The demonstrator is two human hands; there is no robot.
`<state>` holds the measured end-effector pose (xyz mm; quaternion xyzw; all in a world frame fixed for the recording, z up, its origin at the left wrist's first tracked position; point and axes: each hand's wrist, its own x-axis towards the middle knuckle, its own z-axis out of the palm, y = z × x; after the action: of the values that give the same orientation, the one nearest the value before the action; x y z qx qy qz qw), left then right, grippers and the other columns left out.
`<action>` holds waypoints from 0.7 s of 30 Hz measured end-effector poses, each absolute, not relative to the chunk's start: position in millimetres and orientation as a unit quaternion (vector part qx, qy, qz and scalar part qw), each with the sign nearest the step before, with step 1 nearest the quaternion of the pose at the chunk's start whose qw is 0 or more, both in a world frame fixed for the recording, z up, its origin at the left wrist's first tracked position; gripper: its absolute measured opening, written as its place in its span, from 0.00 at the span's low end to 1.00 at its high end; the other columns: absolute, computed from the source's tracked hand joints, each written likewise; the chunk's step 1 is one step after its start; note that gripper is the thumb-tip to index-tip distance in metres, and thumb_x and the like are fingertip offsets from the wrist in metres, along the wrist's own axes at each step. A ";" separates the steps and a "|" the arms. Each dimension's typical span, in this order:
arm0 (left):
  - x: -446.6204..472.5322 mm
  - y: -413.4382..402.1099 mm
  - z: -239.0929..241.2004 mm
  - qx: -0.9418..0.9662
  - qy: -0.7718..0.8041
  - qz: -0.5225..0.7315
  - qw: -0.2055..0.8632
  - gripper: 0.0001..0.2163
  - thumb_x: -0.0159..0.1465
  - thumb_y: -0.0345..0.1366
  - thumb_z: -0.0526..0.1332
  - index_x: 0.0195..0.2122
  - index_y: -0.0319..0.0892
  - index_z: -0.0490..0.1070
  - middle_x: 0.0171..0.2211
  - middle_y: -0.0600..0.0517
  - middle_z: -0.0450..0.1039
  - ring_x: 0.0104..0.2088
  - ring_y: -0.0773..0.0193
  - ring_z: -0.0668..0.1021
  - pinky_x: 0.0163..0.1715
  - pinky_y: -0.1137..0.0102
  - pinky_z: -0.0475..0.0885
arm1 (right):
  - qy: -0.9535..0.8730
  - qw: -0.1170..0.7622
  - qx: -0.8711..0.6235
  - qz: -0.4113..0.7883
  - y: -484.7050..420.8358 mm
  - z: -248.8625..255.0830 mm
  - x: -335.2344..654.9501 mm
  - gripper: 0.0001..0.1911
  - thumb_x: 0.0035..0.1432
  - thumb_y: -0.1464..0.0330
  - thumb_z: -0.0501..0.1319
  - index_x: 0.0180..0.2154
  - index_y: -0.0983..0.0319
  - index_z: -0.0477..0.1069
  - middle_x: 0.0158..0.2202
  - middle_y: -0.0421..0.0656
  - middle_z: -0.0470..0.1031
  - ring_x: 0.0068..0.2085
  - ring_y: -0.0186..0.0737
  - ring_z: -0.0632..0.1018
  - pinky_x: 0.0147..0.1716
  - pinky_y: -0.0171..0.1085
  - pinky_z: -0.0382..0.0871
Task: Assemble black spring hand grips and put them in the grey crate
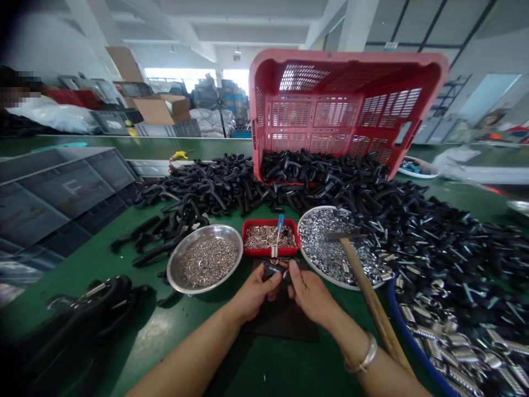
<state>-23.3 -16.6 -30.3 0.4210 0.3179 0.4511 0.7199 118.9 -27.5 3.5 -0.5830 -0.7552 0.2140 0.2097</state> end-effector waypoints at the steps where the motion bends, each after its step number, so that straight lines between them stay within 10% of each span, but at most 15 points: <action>1: -23.0 -15.7 -29.6 0.398 0.322 0.456 0.728 0.21 0.50 0.48 0.63 0.38 0.39 0.63 0.19 0.61 0.56 0.16 0.77 0.58 0.16 0.77 0.53 | -0.763 0.195 -0.586 0.189 -24.7 6.0 120.7 0.32 0.62 0.58 0.32 0.18 0.60 0.64 0.17 0.42 0.69 0.22 0.36 0.72 0.24 0.33 0.63; 5: -24.7 -11.4 -28.2 0.323 0.332 0.465 0.754 0.21 0.48 0.49 0.64 0.33 0.40 0.60 0.17 0.63 0.52 0.15 0.78 0.55 0.15 0.78 0.50 | -0.803 0.228 -0.551 -0.010 -18.8 4.4 120.6 0.24 0.60 0.55 0.42 0.34 0.63 0.69 0.31 0.49 0.73 0.32 0.41 0.74 0.30 0.36 0.64; 9: -26.3 -9.8 -27.5 0.319 0.339 0.454 0.760 0.22 0.46 0.48 0.66 0.32 0.41 0.59 0.16 0.63 0.53 0.15 0.78 0.56 0.15 0.78 0.49 | -0.803 0.202 -0.553 0.093 -17.5 0.7 117.3 0.27 0.63 0.61 0.35 0.25 0.61 0.66 0.21 0.42 0.70 0.24 0.35 0.72 0.25 0.33 0.62; 21: -28.5 -8.4 -27.3 0.305 0.335 0.437 0.777 0.20 0.47 0.47 0.65 0.30 0.41 0.57 0.18 0.63 0.52 0.15 0.79 0.55 0.15 0.79 0.47 | -0.786 0.207 -0.583 0.013 -22.6 6.3 116.5 0.22 0.60 0.56 0.43 0.37 0.63 0.69 0.34 0.48 0.74 0.36 0.43 0.75 0.32 0.38 0.66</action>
<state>-28.5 -8.4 -27.3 0.3051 0.3350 0.4365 0.7773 116.5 -22.6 6.3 -0.5828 -0.7858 0.0131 0.2069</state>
